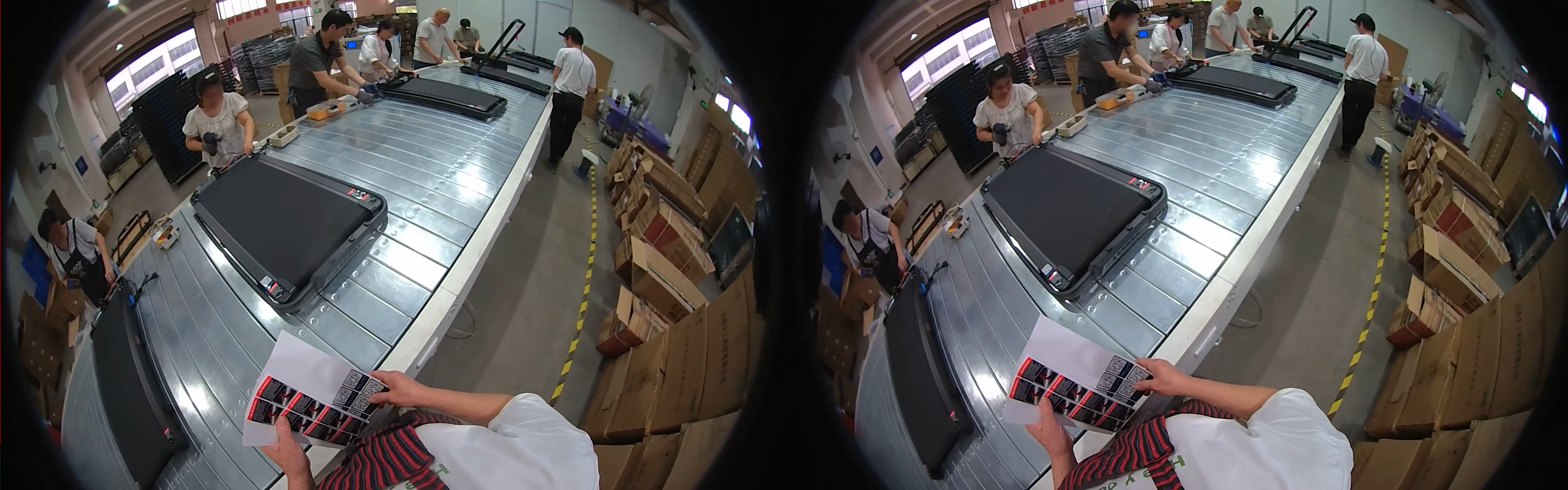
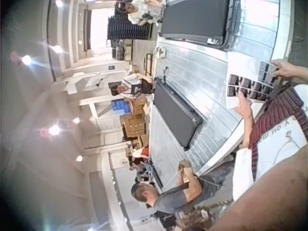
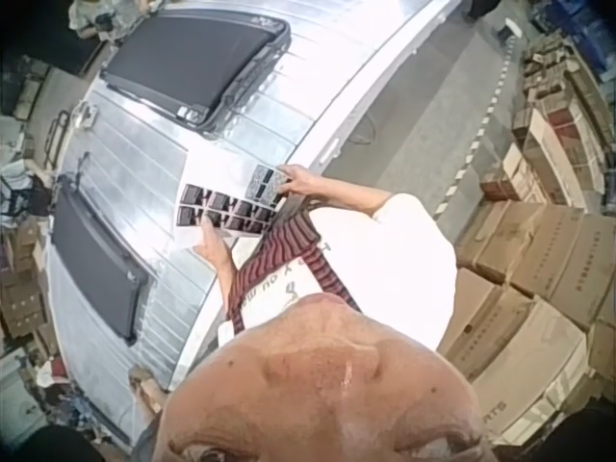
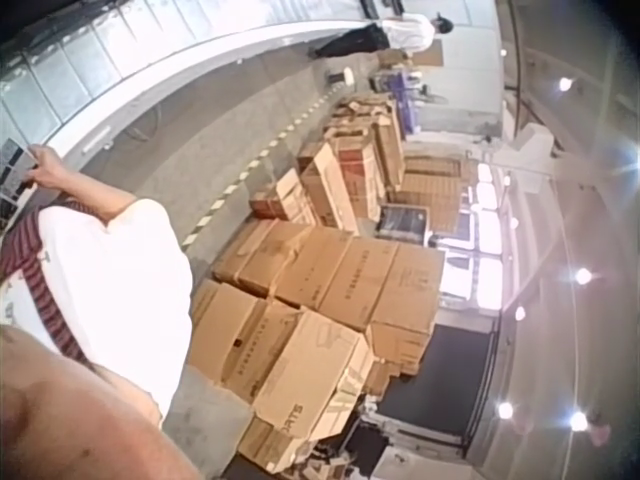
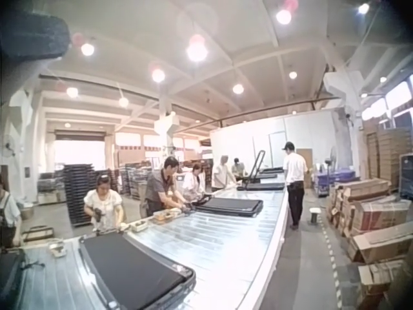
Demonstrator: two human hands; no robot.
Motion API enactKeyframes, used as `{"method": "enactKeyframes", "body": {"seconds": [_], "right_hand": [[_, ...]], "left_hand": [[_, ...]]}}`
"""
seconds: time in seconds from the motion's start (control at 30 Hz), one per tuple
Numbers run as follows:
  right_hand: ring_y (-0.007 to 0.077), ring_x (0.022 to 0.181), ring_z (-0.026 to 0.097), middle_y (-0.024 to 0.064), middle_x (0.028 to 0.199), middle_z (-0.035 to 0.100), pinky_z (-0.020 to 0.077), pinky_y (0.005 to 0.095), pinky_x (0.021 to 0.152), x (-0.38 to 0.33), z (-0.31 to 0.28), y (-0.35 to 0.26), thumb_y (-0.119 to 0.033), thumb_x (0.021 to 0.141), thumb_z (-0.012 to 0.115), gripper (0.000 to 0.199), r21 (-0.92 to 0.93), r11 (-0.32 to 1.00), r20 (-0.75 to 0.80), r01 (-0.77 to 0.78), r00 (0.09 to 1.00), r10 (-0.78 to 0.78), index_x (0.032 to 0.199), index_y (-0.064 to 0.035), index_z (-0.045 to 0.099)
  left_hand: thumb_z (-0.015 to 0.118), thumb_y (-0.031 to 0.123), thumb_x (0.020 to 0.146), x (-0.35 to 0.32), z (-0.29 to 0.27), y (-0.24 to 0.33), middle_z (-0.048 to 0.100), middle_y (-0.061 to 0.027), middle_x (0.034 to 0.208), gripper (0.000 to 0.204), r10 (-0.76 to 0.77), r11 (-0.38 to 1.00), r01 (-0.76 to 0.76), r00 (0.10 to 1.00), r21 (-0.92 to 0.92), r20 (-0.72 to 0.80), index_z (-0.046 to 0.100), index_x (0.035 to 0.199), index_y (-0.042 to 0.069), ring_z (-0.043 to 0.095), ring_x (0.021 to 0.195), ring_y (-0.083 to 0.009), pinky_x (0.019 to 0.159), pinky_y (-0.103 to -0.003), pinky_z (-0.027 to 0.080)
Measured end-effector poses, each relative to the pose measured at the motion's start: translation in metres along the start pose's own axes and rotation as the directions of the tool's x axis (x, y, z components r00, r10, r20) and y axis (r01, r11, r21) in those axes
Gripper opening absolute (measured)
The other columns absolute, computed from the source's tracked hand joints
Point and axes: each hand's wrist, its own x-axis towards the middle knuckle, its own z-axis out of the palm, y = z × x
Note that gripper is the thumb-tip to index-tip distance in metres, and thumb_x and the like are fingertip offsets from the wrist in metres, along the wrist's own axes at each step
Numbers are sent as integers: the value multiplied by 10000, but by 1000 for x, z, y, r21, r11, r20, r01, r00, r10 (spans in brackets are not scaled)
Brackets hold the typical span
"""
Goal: Peeling and applying stickers and labels onto treadmills on an assembly line.
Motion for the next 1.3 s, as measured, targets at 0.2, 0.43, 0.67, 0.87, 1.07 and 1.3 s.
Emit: {"method": "enactKeyframes", "body": {"seconds": [0.2,0.43,0.67,0.87,1.07,1.3], "right_hand": [[94,637,566,43,814,597,467,234,572,13,8,16,-141,748,630,477,-13,1000,61,-10,998,10,1175,-47,439],[115,587,580,81,712,616,462,251,529,28,8,23,-116,731,604,495,139,990,115,-17,993,1,1179,-13,422],[112,621,576,93,768,621,472,244,574,47,-7,41,-93,782,571,485,74,994,142,-78,988,67,1226,-34,385],[100,614,587,61,734,632,453,231,527,70,-17,42,-114,776,588,447,-5,996,187,-90,978,90,1194,-51,441],[119,561,578,96,702,630,422,215,490,90,-23,49,-100,780,569,360,50,989,219,-138,968,124,1105,20,472],[86,548,525,63,665,589,405,207,475,123,29,42,-92,774,585,277,41,965,221,-258,945,243,1023,20,537]], "left_hand": [[519,89,838,-3,-16,-9,489,-137,1133,412,-14,997,19,998,71,-68,379,1195,-61,506,981,-202,866,-318,389],[541,138,837,4,-26,0,520,-127,1086,388,66,991,-31,960,131,-273,432,1146,-70,517,941,-205,835,-318,407],[553,118,831,3,-44,-16,553,-120,1033,352,127,972,-62,951,227,-281,470,1118,-69,532,896,-174,798,-293,421],[560,23,780,-3,-50,-21,637,-110,824,140,211,738,-111,975,666,-72,616,904,-11,607,754,-185,700,-288,468],[615,28,667,9,-30,20,635,-122,820,270,341,574,-427,901,699,270,606,936,16,630,729,-260,641,-307,496],[647,59,623,-33,-76,24,640,-114,827,271,326,475,-356,921,805,215,619,890,20,634,756,-260,651,-318,505]]}}
